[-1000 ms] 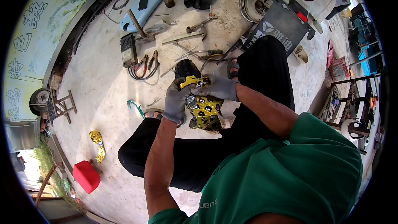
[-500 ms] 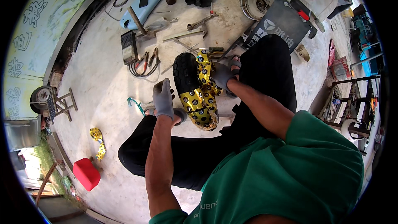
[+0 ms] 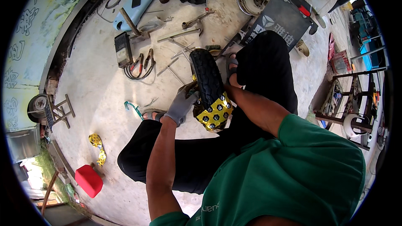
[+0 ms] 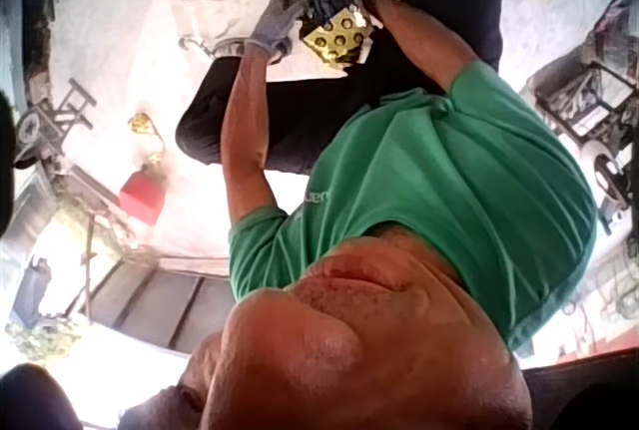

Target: The person sits on the floor and removes a yellow patterned protective wrap from a small black tire. They peel the wrap off by hand, revealing the tire surface, and place the removed wrap on the floor.

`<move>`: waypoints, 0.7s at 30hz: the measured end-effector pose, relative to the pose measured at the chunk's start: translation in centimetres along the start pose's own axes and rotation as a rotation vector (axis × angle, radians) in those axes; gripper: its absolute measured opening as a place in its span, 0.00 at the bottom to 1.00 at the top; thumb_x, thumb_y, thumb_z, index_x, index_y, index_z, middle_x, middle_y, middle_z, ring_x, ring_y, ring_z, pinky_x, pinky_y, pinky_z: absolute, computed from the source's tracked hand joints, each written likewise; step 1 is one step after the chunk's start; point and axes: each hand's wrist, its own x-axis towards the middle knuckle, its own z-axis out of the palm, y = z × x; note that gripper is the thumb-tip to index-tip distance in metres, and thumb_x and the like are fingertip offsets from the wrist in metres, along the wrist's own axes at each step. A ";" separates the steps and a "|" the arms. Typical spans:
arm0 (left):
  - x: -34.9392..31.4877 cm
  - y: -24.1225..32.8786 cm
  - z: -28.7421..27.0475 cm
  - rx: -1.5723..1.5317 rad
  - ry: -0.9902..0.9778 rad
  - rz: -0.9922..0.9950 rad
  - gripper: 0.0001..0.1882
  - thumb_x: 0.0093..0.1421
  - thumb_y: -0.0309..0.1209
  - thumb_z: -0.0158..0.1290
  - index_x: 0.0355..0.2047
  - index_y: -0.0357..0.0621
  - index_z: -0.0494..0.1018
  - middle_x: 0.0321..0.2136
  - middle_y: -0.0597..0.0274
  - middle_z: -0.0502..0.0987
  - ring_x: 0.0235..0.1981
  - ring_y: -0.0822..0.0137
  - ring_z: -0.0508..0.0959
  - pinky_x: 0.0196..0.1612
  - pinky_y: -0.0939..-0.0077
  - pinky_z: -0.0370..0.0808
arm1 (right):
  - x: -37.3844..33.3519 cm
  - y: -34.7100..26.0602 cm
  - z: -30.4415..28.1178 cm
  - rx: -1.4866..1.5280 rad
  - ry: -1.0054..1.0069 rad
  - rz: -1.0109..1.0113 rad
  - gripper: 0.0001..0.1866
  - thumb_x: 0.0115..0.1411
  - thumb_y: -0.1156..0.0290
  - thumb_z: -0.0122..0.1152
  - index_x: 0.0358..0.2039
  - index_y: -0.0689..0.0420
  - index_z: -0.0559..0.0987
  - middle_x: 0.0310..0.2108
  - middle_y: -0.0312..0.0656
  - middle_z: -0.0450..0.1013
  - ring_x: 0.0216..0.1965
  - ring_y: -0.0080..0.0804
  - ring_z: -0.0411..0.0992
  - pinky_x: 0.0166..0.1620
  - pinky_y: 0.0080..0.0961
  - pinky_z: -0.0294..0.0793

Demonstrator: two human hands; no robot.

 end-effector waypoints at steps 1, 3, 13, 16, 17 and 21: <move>0.1 -0.8 -0.3 0.139 -0.020 0.026 0.37 0.58 0.35 0.60 0.65 0.41 0.59 0.55 0.49 0.68 0.57 0.60 0.70 0.58 0.70 0.68 | 0.1 0.2 -0.3 0.068 -0.017 0.006 0.18 0.62 0.61 0.54 0.48 0.58 0.76 0.45 0.52 0.76 0.48 0.45 0.74 0.49 0.39 0.74; -0.2 -1.1 -0.3 0.414 -0.064 0.080 0.44 0.51 0.33 0.65 0.67 0.44 0.56 0.59 0.45 0.63 0.60 0.55 0.67 0.60 0.68 0.68 | 0.3 0.8 -0.6 0.194 -0.054 0.016 0.18 0.63 0.61 0.54 0.48 0.58 0.76 0.45 0.52 0.76 0.48 0.44 0.74 0.49 0.39 0.74; -0.9 2.5 1.6 0.978 0.139 -0.175 0.30 0.47 0.41 0.63 0.51 0.45 0.73 0.46 0.49 0.77 0.47 0.51 0.78 0.50 0.62 0.74 | 0.4 1.6 -1.1 0.524 -0.123 0.033 0.17 0.64 0.60 0.52 0.47 0.57 0.76 0.44 0.50 0.77 0.46 0.44 0.75 0.48 0.39 0.75; -1.3 3.4 0.7 1.008 0.191 -0.209 0.25 0.48 0.42 0.60 0.45 0.42 0.76 0.37 0.49 0.80 0.43 0.51 0.80 0.47 0.61 0.74 | 0.5 1.6 -1.3 0.587 -0.137 0.020 0.17 0.64 0.60 0.51 0.47 0.57 0.77 0.43 0.50 0.77 0.45 0.43 0.75 0.48 0.39 0.75; -1.6 3.7 0.2 1.022 0.205 -0.219 0.24 0.49 0.42 0.59 0.43 0.42 0.77 0.36 0.49 0.81 0.42 0.51 0.80 0.47 0.61 0.75 | 0.5 1.7 -1.4 0.605 -0.137 0.017 0.17 0.64 0.60 0.51 0.47 0.57 0.77 0.43 0.49 0.77 0.45 0.43 0.75 0.48 0.39 0.75; -4.0 6.4 0.1 0.825 0.149 -0.149 0.21 0.49 0.37 0.59 0.42 0.38 0.77 0.30 0.51 0.81 0.33 0.56 0.81 0.40 0.64 0.76 | 0.4 1.8 -1.7 0.682 -0.148 0.008 0.17 0.65 0.60 0.50 0.47 0.57 0.77 0.43 0.49 0.77 0.44 0.43 0.76 0.48 0.39 0.75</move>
